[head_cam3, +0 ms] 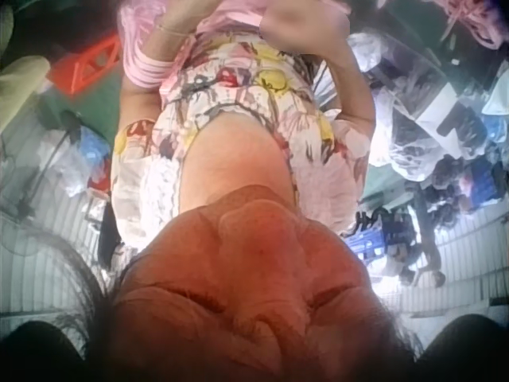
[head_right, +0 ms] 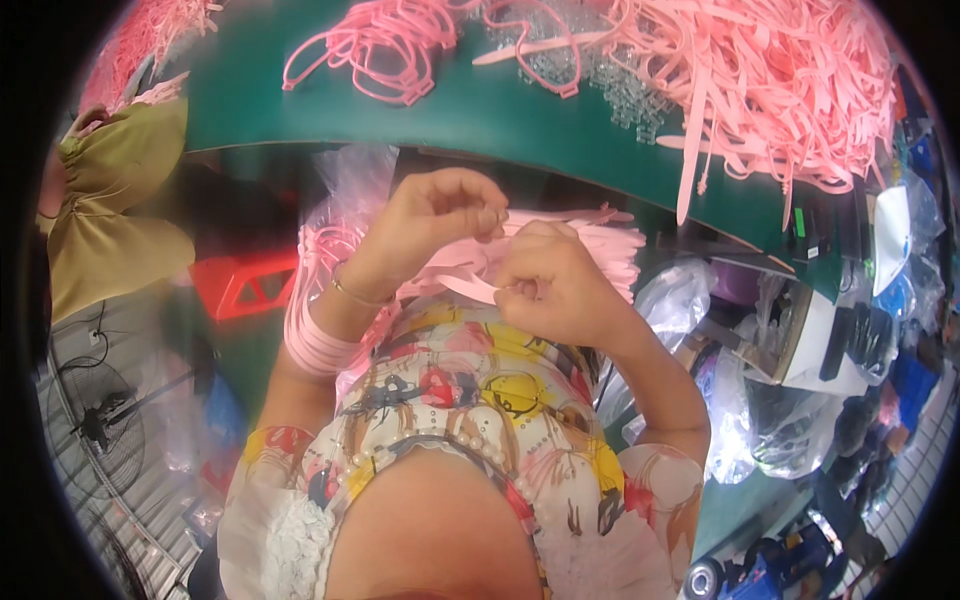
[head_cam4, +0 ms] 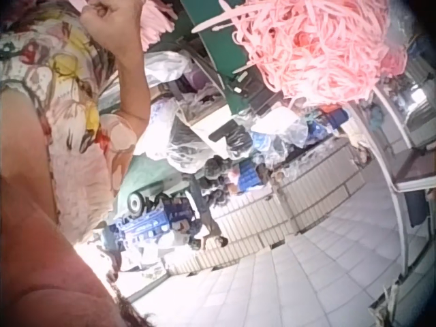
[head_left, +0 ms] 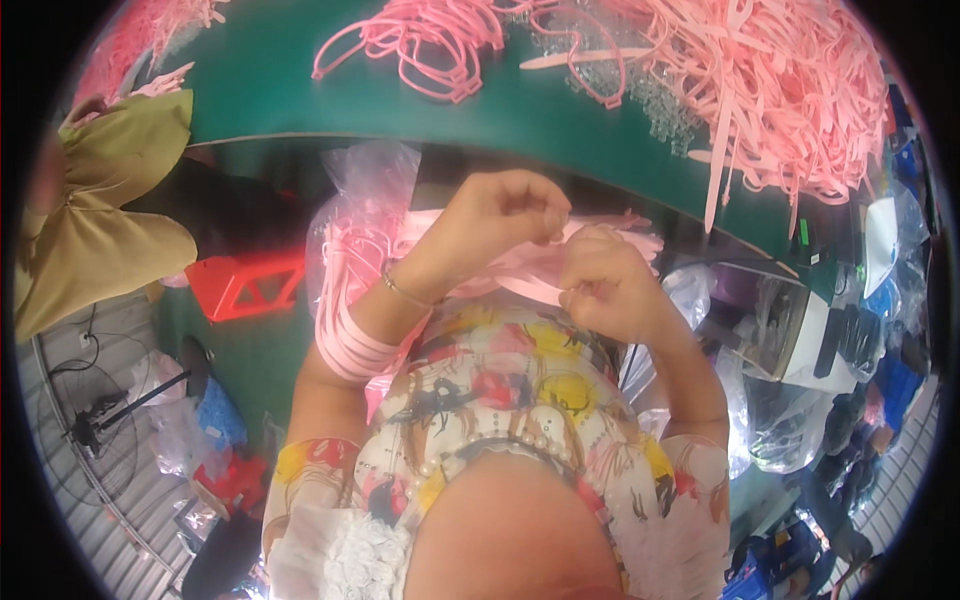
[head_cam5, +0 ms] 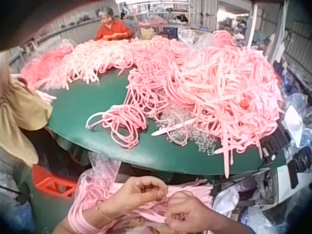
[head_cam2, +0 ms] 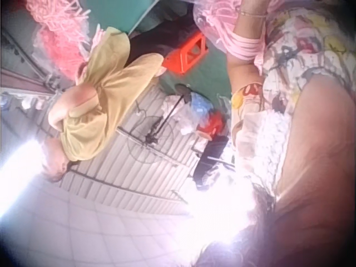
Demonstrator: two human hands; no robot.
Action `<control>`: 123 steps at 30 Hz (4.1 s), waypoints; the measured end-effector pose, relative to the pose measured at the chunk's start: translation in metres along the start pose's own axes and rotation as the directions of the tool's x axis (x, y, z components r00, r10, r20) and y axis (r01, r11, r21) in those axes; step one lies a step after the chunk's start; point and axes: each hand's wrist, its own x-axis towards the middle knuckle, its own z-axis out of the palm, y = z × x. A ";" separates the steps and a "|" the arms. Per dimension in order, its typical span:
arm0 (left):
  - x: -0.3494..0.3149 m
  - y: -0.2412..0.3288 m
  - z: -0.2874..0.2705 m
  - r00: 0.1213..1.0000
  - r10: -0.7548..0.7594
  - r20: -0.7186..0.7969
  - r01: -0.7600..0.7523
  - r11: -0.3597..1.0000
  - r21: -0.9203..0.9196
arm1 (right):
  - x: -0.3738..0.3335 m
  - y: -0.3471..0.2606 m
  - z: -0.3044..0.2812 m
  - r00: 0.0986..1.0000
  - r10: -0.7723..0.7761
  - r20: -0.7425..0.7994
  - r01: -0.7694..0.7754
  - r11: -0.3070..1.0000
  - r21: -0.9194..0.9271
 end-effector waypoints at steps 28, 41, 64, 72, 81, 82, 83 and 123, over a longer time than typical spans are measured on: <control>-0.056 -0.028 0.008 0.823 0.513 0.243 -0.539 0.575 0.615 | -0.006 0.011 0.011 0.966 0.249 0.072 -0.258 0.908 0.329; -0.061 -0.018 0.004 0.976 -0.182 0.121 0.148 0.958 0.245 | -0.006 0.014 0.011 0.979 0.179 0.102 -0.196 0.958 0.209; -0.069 -0.016 -0.001 0.957 -0.279 0.083 0.285 0.956 -0.074 | 0.001 0.006 0.023 0.957 -0.287 -0.044 0.270 0.936 -0.225; -0.070 -0.025 -0.010 0.945 -0.316 0.086 0.323 0.942 -0.086 | 0.002 0.015 0.027 0.960 -0.270 -0.077 0.261 0.959 -0.107; -0.071 -0.028 0.006 0.933 0.342 -0.109 -0.193 0.734 0.652 | -0.002 0.007 0.035 0.982 0.114 -0.153 -0.122 0.991 -0.047; -0.072 -0.027 0.005 0.951 0.285 -0.121 -0.159 0.787 0.596 | -0.001 0.007 0.034 0.983 0.108 -0.145 -0.117 0.991 -0.058; -0.073 -0.026 0.002 0.966 0.225 -0.128 -0.123 0.834 0.537 | 0.000 0.007 0.036 0.984 0.068 -0.166 -0.079 0.995 -0.064; -0.081 -0.025 -0.025 0.817 0.577 0.015 -0.390 0.532 0.752 | 0.053 0.021 0.025 0.882 0.130 0.452 -0.422 0.644 0.638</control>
